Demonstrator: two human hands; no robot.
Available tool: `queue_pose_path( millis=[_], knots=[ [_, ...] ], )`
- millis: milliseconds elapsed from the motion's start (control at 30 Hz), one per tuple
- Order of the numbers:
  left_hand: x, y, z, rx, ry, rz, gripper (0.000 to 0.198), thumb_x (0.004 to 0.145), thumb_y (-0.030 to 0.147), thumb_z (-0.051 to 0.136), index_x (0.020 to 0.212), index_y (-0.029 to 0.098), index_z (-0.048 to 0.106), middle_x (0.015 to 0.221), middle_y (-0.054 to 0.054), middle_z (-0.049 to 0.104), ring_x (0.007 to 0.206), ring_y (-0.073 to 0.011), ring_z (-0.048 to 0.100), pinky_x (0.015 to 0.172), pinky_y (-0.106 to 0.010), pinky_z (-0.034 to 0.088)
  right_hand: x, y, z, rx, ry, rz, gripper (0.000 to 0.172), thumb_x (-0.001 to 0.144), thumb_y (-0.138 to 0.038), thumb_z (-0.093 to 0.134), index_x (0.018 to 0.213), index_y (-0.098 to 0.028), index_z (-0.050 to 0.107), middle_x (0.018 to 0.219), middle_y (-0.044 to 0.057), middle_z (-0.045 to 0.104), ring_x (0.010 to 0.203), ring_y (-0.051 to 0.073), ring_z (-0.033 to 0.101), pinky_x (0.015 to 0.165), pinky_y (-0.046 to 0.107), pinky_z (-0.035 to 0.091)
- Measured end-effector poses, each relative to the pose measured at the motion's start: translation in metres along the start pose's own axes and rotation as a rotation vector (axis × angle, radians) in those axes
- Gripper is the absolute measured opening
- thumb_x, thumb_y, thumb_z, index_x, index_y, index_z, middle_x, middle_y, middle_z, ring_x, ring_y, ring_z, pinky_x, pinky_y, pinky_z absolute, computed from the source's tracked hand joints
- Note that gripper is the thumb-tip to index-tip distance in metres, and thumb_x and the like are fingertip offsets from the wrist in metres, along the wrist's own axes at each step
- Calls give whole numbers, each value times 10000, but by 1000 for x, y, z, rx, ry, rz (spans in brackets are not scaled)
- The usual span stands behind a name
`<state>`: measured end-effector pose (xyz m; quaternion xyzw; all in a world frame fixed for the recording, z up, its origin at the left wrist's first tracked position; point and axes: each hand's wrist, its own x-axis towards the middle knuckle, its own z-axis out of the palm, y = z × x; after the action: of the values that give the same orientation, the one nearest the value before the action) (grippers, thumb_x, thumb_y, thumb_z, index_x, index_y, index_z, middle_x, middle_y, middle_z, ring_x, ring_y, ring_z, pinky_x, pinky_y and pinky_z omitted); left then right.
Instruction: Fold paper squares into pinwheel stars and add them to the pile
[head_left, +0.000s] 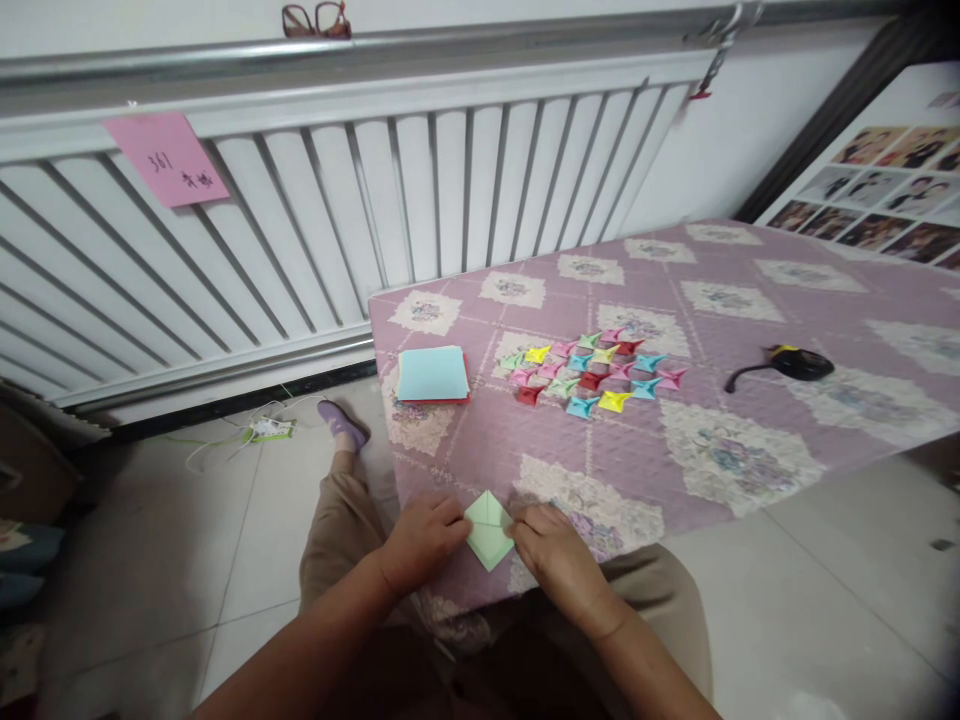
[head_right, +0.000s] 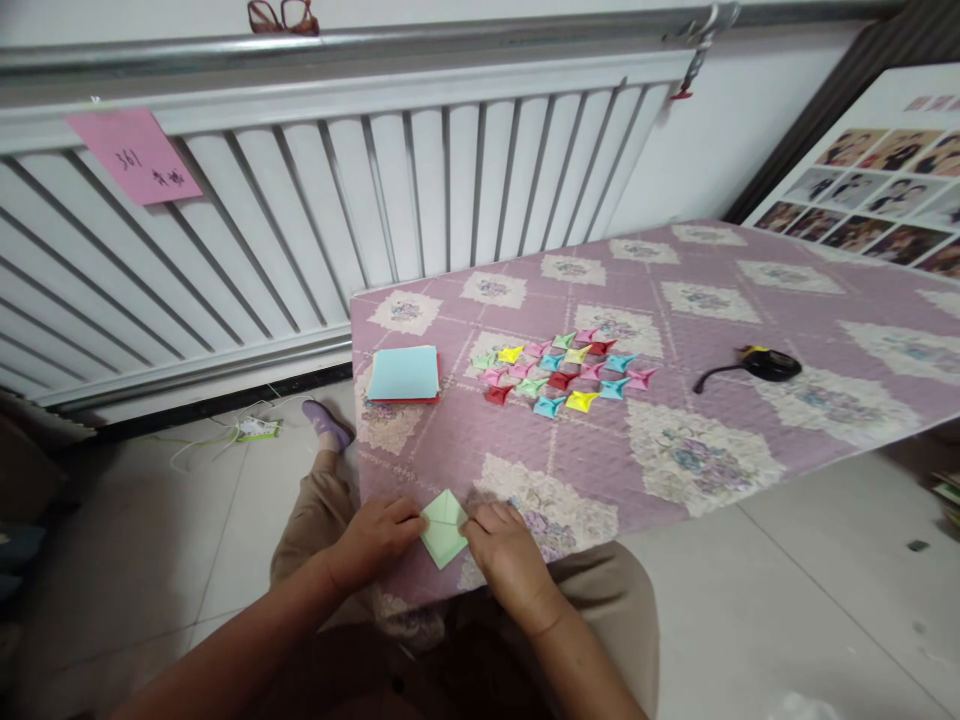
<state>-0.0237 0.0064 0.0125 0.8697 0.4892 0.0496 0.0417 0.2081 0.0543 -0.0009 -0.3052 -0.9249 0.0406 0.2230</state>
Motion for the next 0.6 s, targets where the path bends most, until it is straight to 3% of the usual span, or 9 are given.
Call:
queue_pose_path(
  millis=[300, 600],
  knots=[
    [0, 0, -6, 28, 26, 55, 186, 964, 203, 419, 922, 211, 600, 910, -15, 584, 799, -173, 502, 649, -277, 373, 3, -5, -12, -7, -107, -29, 157, 917, -162, 501, 796, -207, 592, 807, 24, 597, 782, 175, 513, 718, 294, 408],
    [-2, -1, -9, 24, 26, 99, 160, 962, 198, 437, 937, 202, 596, 918, -21, 586, 810, -170, 507, 651, -271, 389, 1, -4, -9, -43, -163, -27, 131, 916, -170, 513, 809, -196, 584, 814, 19, 593, 804, 180, 512, 734, 303, 419]
  ],
)
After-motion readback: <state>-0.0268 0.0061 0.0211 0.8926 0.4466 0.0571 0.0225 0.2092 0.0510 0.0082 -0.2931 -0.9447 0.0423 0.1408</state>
